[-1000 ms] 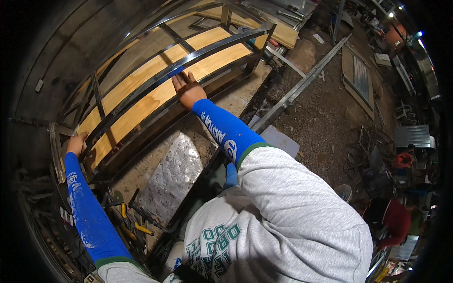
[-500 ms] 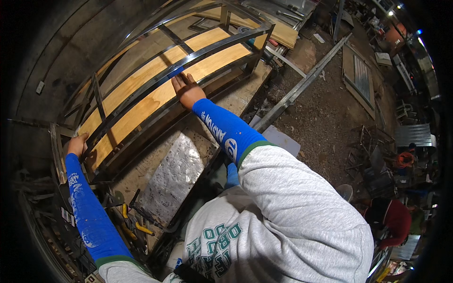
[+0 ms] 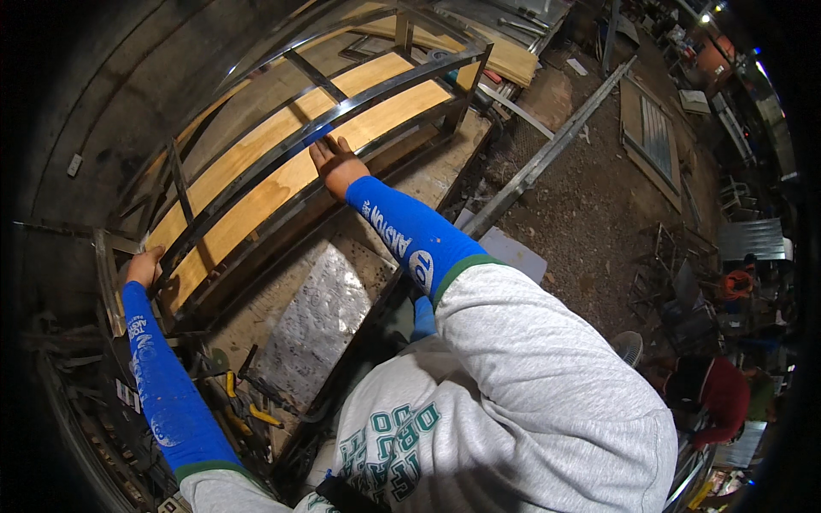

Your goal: The person positions and aligns a rectangular metal frame over a wooden jig, repeatedly lifting, rotating, and repositioning the frame to check fit. The person uses both hands to hold and adjust the frame without visible fastening tools.

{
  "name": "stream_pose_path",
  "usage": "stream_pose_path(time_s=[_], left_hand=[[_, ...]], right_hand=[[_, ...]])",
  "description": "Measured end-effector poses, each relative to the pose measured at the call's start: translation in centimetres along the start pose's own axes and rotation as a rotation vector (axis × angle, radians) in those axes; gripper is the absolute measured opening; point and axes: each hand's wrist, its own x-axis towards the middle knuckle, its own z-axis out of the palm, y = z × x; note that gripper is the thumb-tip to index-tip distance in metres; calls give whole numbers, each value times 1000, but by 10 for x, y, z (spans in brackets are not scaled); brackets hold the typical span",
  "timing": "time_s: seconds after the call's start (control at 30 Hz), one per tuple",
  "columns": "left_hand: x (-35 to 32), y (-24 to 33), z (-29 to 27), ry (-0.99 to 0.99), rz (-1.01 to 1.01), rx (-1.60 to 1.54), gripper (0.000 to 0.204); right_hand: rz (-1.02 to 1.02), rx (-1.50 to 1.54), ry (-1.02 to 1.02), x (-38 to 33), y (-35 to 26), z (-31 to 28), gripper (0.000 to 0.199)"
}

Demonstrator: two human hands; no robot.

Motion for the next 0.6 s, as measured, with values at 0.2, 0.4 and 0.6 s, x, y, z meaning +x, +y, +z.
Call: stream_pose_path(time_s=[0.2, 0.4, 0.6], left_hand=[[2, 11, -3, -20, 62, 9, 49], [-9, -13, 18, 65, 101, -121, 52], [-18, -12, 13, 111, 226, 117, 54]], right_hand=[[-18, -58, 2, 3, 12, 12, 74], [-337, 522, -306, -4, 78, -55, 92], [-21, 68, -204, 26, 210, 9, 86]])
